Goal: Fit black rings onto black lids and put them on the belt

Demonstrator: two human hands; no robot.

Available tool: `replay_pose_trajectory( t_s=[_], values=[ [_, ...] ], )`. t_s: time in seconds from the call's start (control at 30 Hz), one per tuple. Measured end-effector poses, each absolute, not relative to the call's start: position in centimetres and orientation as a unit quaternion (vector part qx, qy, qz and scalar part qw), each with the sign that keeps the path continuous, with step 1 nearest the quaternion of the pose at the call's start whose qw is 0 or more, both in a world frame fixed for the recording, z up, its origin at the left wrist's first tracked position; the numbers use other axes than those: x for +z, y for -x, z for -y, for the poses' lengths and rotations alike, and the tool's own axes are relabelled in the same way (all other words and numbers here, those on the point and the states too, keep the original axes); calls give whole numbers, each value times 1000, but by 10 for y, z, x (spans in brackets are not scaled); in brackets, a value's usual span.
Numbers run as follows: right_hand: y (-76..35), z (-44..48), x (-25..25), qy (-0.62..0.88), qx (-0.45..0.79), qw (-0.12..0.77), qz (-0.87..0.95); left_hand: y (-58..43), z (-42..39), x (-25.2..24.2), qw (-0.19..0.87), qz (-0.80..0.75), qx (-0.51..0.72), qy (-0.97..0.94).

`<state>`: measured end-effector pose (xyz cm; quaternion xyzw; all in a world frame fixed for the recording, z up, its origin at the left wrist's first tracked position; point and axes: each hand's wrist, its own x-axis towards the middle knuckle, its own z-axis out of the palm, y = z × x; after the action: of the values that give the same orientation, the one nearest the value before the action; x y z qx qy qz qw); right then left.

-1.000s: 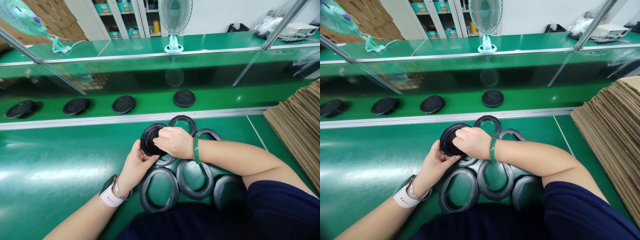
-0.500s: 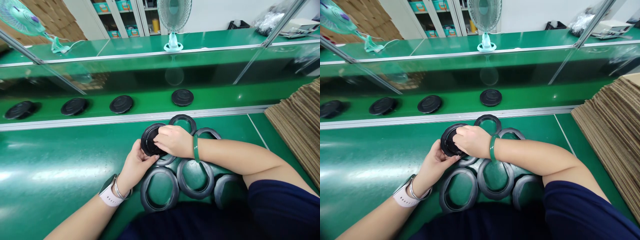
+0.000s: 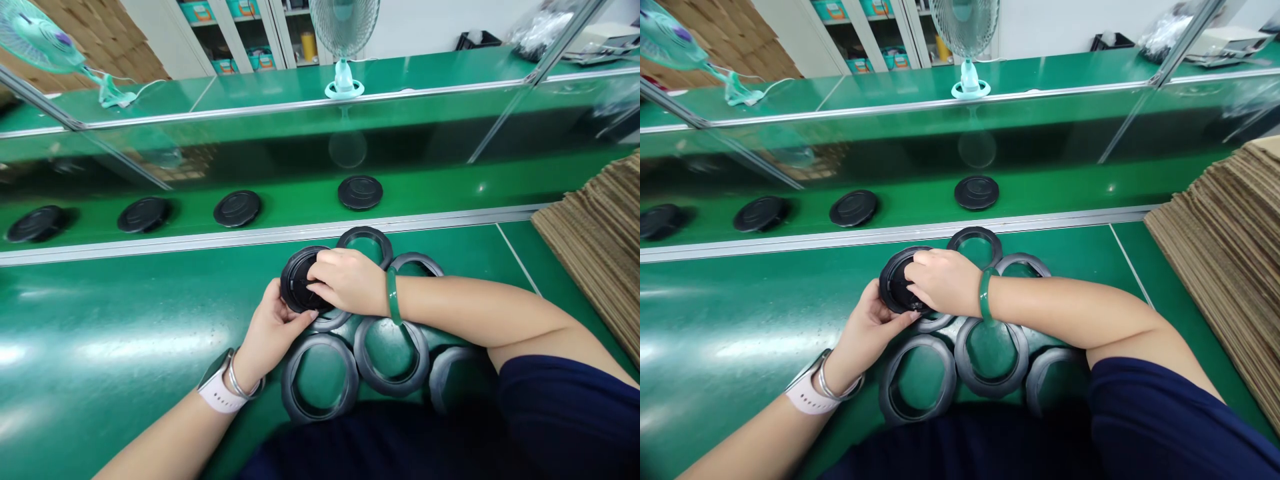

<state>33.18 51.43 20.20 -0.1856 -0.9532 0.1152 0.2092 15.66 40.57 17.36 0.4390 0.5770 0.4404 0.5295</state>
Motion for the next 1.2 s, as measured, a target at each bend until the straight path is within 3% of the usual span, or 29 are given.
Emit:
replay_pose_trajectory(
  t_s=[0.97,1.1,1.2],
  values=[
    [-331,-503,204,178,68,165,968,-157,-404,175,481,-598,428,-477],
    [-333,-510,207,160,66,221,960,-159,-405,177,485,-595,440,-466],
    [-337,-517,211,204,118,358,904,-162,-406,178,495,-574,483,-439]
  ],
)
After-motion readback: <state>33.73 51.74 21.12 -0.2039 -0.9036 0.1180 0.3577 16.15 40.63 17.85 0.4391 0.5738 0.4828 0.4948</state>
